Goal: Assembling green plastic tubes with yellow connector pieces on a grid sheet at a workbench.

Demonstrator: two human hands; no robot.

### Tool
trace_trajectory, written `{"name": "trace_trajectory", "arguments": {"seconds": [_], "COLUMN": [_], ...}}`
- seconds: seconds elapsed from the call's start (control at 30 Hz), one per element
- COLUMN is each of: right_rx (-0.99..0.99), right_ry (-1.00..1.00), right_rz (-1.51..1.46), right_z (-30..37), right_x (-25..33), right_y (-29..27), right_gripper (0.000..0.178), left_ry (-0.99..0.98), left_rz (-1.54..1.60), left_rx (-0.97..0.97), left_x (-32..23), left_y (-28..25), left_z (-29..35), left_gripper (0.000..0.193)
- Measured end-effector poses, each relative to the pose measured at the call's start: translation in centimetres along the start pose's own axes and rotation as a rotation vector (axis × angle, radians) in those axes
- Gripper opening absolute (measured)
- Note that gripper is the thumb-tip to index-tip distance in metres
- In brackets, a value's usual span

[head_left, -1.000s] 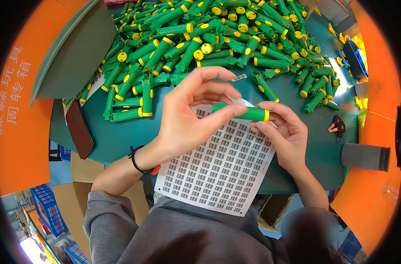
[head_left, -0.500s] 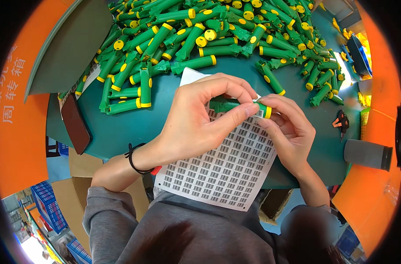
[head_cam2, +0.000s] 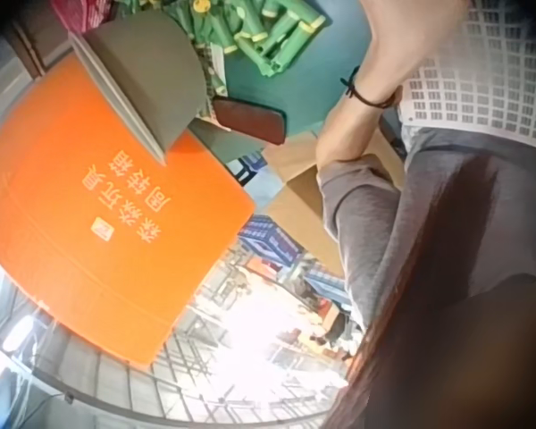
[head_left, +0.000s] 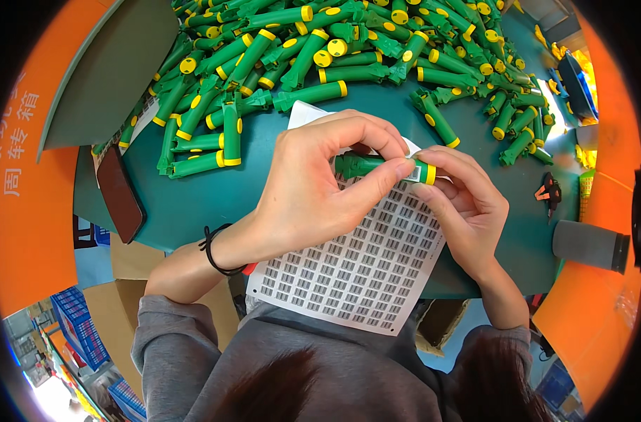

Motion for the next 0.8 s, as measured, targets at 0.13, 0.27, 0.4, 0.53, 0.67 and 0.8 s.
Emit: {"name": "trace_trajectory", "arguments": {"seconds": [0.13, 0.27, 0.4, 0.53, 0.67, 0.8], "right_rx": [0.008, 0.026, 0.017, 0.080, 0.028, 0.026], "right_ry": [-0.005, -0.014, 0.033, -0.048, 0.047, 0.129], "right_rz": [0.007, 0.004, -0.044, 0.059, -0.017, -0.030], "right_z": [-0.1, 0.0, -0.1, 0.1, 0.0, -0.4], "right_x": [-0.1, -0.1, -0.4, -0.2, -0.3, -0.7], "right_y": [-0.1, -0.3, -0.3, 0.1, 0.3, 0.5], "right_gripper": [0.036, 0.036, 0.037, 0.038, 0.036, 0.037], "left_ry": [-0.011, -0.075, -0.304, -0.298, -0.485, -0.075], "left_rz": [0.019, 0.038, 0.164, -0.058, 0.133, -0.001], "left_rx": [-0.016, 0.027, 0.145, 0.384, 0.288, 0.202], "left_x": [0.2, 0.0, 1.6, 0.7, 1.5, 0.4], "left_y": [0.0, 0.1, 0.1, 1.0, 0.9, 0.6], "left_z": [-0.1, -0.5, -0.3, -0.1, -0.1, -0.4], "left_gripper": [0.009, 0.019, 0.024, 0.034, 0.042, 0.048]}}
Point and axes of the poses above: each hand's wrist, its own z-axis away from the middle knuckle, its own y-axis out of the palm, x = y × z, the point moved 5 cm from there along -z, towards the middle knuckle, and after that the axes turned 10 degrees about -x, right-handed, at the moved point
